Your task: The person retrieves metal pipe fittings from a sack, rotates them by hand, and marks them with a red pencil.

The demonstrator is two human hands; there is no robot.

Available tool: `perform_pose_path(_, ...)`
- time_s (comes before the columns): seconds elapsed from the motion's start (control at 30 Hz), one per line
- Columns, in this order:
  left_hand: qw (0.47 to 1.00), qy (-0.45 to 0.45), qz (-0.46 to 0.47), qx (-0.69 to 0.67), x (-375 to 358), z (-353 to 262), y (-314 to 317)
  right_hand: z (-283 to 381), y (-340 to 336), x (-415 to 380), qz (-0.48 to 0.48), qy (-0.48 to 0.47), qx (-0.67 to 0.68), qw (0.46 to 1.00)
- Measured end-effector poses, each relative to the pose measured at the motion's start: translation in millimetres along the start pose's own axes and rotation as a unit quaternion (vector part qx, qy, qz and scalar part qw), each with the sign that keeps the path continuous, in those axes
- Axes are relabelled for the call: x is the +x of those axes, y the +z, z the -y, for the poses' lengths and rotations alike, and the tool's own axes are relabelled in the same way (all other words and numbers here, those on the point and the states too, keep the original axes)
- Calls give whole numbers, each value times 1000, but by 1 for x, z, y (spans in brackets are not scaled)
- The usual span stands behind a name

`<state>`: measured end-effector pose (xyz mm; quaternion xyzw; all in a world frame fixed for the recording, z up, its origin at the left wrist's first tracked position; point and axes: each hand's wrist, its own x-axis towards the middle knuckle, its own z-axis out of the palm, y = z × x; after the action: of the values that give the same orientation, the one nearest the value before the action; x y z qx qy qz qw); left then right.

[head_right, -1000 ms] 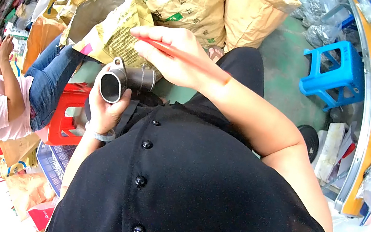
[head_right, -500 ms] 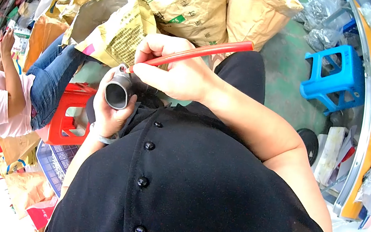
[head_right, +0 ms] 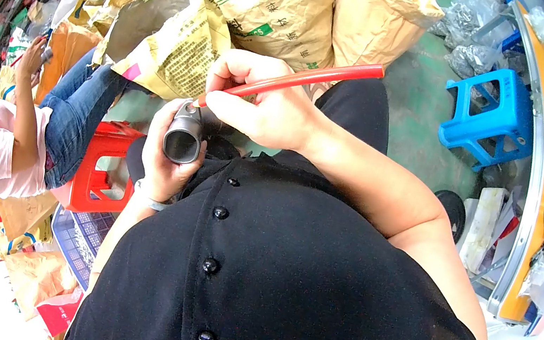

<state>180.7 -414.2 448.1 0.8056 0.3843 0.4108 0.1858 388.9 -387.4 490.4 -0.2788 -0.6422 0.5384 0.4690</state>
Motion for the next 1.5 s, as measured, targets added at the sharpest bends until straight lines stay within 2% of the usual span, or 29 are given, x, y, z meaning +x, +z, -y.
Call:
perform_pose_path(0.3,1000,-11,-3,0,-4,1,1,4,6,-2,-7,-40,-120,992)
perform_pose_path(1.0,1000,-8,-11,7,-5,-3,2,-1,12,1,15,-68,-126,990)
perform_pose_path(1.5,999,-24,-29,-11,-5,-3,1,3,11,0,26,-54,-144,988)
